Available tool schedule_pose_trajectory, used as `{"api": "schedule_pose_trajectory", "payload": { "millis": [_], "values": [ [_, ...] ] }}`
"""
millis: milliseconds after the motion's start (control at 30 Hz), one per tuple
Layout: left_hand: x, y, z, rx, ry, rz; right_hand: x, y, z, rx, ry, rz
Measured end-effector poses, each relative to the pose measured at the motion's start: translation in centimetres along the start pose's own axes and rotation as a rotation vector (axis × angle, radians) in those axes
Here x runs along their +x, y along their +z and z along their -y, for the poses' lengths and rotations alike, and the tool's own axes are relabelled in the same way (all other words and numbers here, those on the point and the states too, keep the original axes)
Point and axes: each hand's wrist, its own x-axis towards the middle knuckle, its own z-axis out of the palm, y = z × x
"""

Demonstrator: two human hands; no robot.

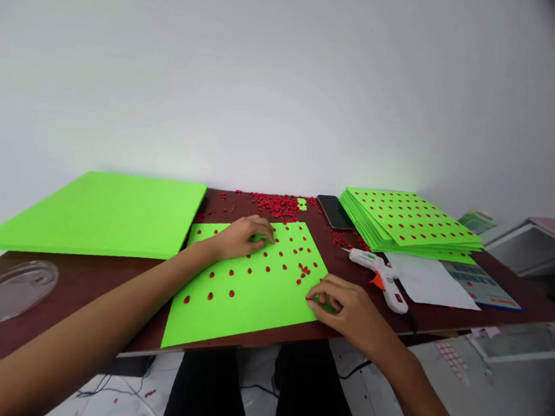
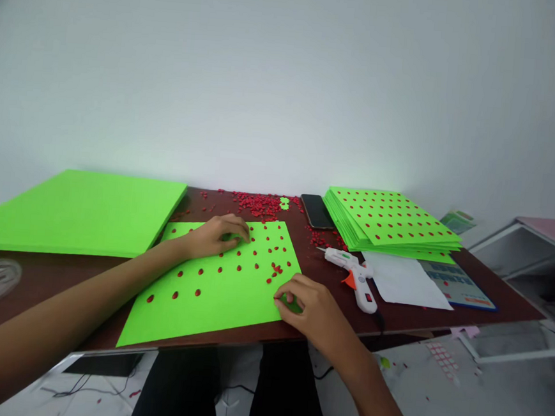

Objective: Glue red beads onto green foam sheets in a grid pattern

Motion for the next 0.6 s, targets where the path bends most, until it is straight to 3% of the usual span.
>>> {"api": "schedule_pose_trajectory", "payload": {
  "millis": [367, 500, 600],
  "values": [
    [0.07, -0.16, -0.38, -0.003, 0.003, -0.001, 0.23, -1.02, -0.69, 0.082, 0.000, 0.166],
    [0.06, -0.13, -0.33, 0.001, -0.003, -0.001, 0.37, -0.81, -0.67, 0.073, -0.019, 0.146],
    [0.02, -0.06, -0.20, -0.002, -0.007, -0.004, 0.54, -0.59, -1.02, 0.055, -0.042, 0.021]
  ]
}}
